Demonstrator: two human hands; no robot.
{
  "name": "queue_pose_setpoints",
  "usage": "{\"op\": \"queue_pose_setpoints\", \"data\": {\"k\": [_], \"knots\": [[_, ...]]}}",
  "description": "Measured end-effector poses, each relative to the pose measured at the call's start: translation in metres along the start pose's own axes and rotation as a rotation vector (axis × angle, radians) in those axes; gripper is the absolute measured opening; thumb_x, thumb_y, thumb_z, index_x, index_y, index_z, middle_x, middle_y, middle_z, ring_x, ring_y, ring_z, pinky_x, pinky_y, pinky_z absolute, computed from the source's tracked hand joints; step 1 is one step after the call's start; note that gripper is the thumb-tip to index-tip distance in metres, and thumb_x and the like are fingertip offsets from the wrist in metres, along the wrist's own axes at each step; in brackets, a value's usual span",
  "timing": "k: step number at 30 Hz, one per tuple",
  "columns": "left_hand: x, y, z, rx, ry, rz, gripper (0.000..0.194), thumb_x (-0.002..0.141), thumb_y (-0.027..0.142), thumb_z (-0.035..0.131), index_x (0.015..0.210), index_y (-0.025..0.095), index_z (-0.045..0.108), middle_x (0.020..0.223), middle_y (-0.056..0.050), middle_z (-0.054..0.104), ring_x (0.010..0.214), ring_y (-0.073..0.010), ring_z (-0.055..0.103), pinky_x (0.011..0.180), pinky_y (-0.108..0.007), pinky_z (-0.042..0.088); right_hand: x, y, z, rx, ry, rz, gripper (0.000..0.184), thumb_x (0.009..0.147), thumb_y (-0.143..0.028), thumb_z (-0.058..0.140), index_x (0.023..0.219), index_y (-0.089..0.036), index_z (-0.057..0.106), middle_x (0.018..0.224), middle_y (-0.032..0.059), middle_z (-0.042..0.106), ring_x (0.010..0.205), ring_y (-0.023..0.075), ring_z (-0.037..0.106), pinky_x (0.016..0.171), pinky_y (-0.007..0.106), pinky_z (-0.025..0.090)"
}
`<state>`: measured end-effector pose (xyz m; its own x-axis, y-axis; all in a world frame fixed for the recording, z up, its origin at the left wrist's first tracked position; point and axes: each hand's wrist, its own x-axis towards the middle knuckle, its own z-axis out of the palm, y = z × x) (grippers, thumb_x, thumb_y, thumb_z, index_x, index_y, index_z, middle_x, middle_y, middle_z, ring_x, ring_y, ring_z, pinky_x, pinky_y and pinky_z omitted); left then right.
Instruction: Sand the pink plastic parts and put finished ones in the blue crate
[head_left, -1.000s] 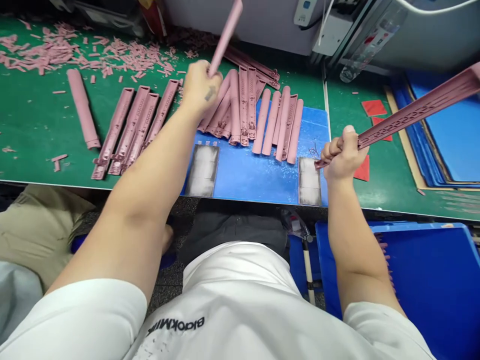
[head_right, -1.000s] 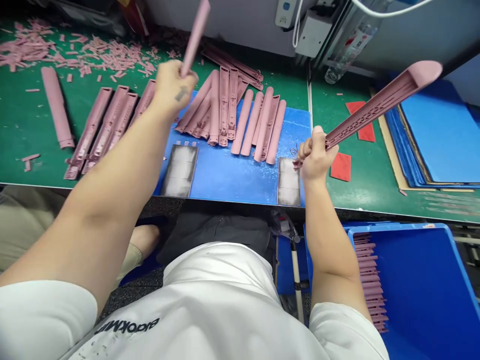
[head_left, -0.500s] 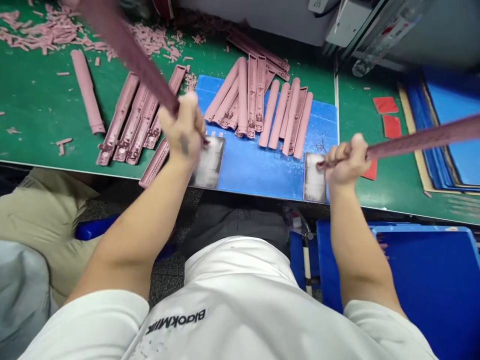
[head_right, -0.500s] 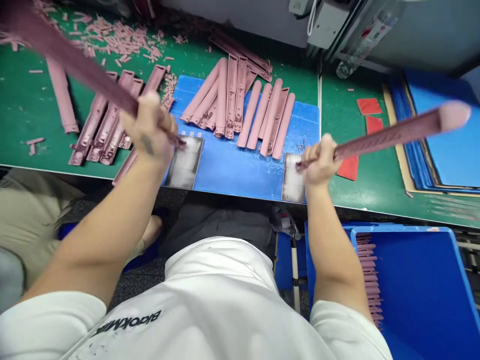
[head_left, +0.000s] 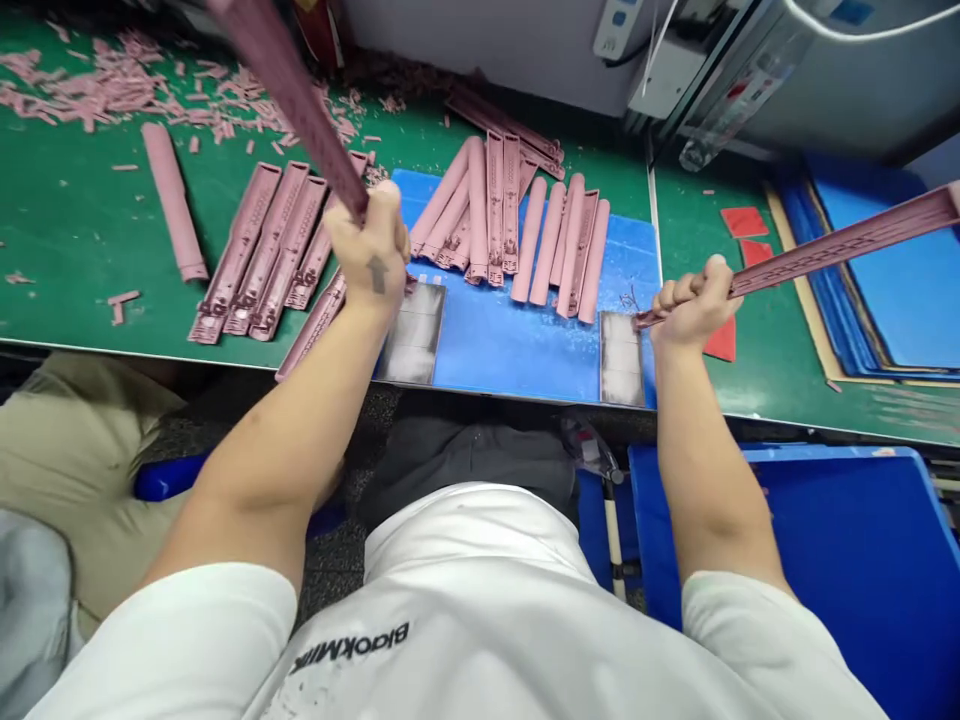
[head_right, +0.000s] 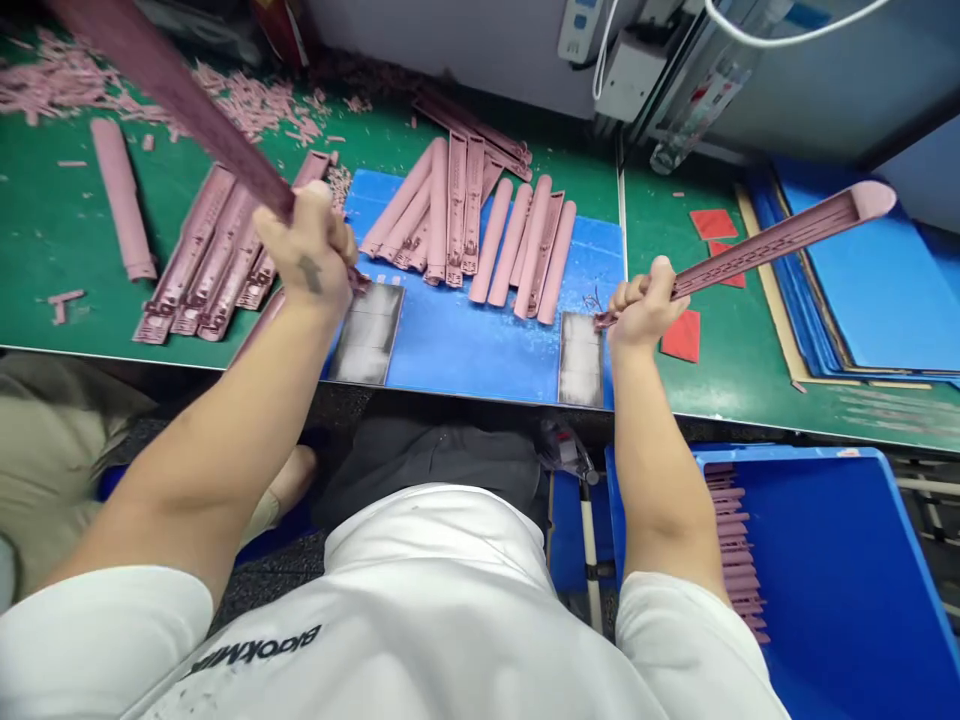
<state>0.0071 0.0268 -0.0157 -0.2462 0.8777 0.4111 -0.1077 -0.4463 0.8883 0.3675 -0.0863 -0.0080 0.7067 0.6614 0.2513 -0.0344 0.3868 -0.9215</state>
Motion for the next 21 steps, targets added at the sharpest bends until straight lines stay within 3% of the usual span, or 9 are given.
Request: {"op": "queue_pose_setpoints", "data": {"k": [5,8,10,14,18,21], "knots": [[-0.005,0.002,0.001,-0.057,0.020,-0.059,0.064,0.101,0.050,0.073,0.070,0.028,0.022,0.055,0.008,0.017,0.042,-0.0088,0.020,0.045,-0.034,0.014,0.000,0.004,-0.003,0.014,-0.066,0.021,0.070,0.091,-0.051,0.081,0.066,-0.028,0.020,0.054,-0.0126,0.010,0.042,0.0063,0.011,0.038,0.023,0.018],[-0.006,0.003,0.002,-0.035,0.055,-0.028,0.061,0.099,0.049,0.072,0.068,0.029,0.023,0.052,0.008,0.018,0.042,-0.0096,0.020,0.043,-0.034,0.016,0.003,0.007,0.000,0.044,0.043,-0.019,0.059,0.095,-0.044,0.072,0.067,-0.029,0.023,0.053,-0.0124,0.011,0.041,0.0068,0.011,0.038,0.024,0.015],[-0.007,0.005,0.000,-0.044,0.067,-0.023,0.063,0.102,0.049,0.072,0.070,0.029,0.021,0.053,0.009,0.016,0.042,-0.0090,0.021,0.044,-0.033,0.017,0.003,0.007,-0.001,0.047,0.045,-0.037,0.060,0.098,-0.047,0.068,0.067,-0.029,0.020,0.053,-0.0123,0.010,0.042,0.0071,0.009,0.038,0.024,0.015],[-0.012,0.009,-0.002,-0.063,-0.005,-0.060,0.071,0.106,0.049,0.077,0.072,0.026,0.019,0.057,0.009,0.015,0.043,-0.0074,0.017,0.047,-0.031,0.016,-0.004,0.006,-0.004,-0.032,-0.088,-0.006,0.073,0.096,-0.059,0.077,0.066,-0.028,0.019,0.055,-0.0123,0.011,0.043,0.0067,0.012,0.039,0.024,0.021],[-0.012,0.005,-0.002,-0.057,0.091,0.020,0.066,0.110,0.057,0.072,0.074,0.028,0.024,0.057,0.009,0.018,0.044,-0.0086,0.022,0.047,-0.031,0.020,-0.005,0.000,-0.001,-0.008,0.019,-0.024,0.071,0.103,-0.059,0.070,0.068,-0.028,0.016,0.057,-0.0114,0.008,0.043,0.0075,0.012,0.038,0.023,0.020],[-0.016,0.004,-0.015,0.029,-0.059,-0.083,0.065,0.113,0.057,0.071,0.075,0.027,0.027,0.055,0.007,0.022,0.047,-0.0100,0.028,0.049,-0.031,0.023,-0.015,-0.012,-0.007,-0.040,-0.048,0.072,0.073,0.098,-0.059,0.078,0.068,-0.028,0.020,0.056,-0.0123,0.010,0.042,0.0067,0.015,0.037,0.022,0.021]]}}
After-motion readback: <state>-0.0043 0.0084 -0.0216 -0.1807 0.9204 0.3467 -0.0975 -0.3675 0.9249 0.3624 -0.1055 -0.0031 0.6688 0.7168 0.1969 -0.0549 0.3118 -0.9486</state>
